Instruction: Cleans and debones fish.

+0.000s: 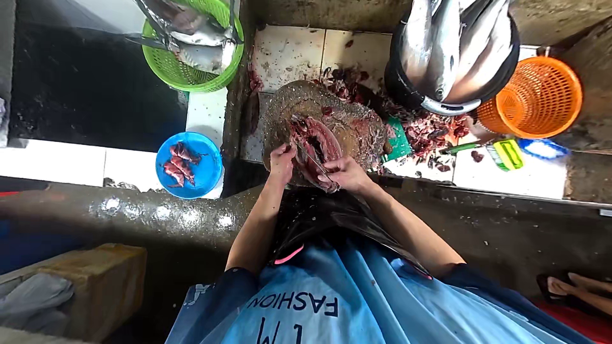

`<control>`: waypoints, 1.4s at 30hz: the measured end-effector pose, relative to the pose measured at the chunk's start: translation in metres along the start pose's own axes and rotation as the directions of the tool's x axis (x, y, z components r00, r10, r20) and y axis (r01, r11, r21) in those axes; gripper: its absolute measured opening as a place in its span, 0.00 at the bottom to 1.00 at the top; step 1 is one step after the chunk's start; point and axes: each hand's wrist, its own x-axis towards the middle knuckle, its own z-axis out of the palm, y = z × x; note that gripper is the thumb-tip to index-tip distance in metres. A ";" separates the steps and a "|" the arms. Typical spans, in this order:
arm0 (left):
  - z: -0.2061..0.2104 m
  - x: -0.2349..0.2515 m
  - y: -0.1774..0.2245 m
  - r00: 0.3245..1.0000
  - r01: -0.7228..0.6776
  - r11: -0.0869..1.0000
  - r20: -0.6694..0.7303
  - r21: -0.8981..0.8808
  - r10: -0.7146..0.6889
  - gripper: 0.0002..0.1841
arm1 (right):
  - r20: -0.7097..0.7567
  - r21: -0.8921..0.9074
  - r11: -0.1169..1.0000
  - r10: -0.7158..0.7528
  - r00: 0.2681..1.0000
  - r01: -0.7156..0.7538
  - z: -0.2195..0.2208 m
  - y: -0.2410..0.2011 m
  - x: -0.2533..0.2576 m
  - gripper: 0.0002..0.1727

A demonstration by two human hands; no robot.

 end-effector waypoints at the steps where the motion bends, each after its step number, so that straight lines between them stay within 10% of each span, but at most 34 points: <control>1: 0.002 0.000 -0.002 1.000 -0.009 1.000 -0.015 0.005 0.009 0.11 | -0.004 -0.021 1.000 -0.013 1.000 0.013 0.000 0.001 -0.002 0.07; 20: 0.014 0.005 -0.003 0.988 0.003 0.998 -0.156 -0.061 -0.013 0.08 | 0.053 -0.212 0.974 -0.070 0.996 0.080 -0.002 0.013 -0.035 0.11; 22: 0.010 0.007 -0.004 0.986 0.000 0.997 -0.166 -0.071 -0.011 0.07 | -0.104 -0.242 0.961 -0.159 0.982 0.130 -0.004 0.018 -0.045 0.12; 25: -0.003 -0.001 -0.007 0.996 -0.008 1.000 -0.087 0.017 0.010 0.10 | -0.317 -0.272 0.962 -0.074 0.945 -0.016 -0.012 0.026 -0.047 0.13; 33: -0.019 -0.037 -0.023 0.994 -0.004 0.983 0.105 0.185 -0.016 0.26 | -0.306 -0.242 0.969 -0.130 0.943 0.055 -0.009 0.024 -0.043 0.10; 42: -0.007 0.012 -0.004 1.000 0.001 0.982 -0.004 0.188 0.000 0.13 | -0.262 -0.304 0.953 -0.105 0.959 0.021 -0.001 0.022 -0.054 0.14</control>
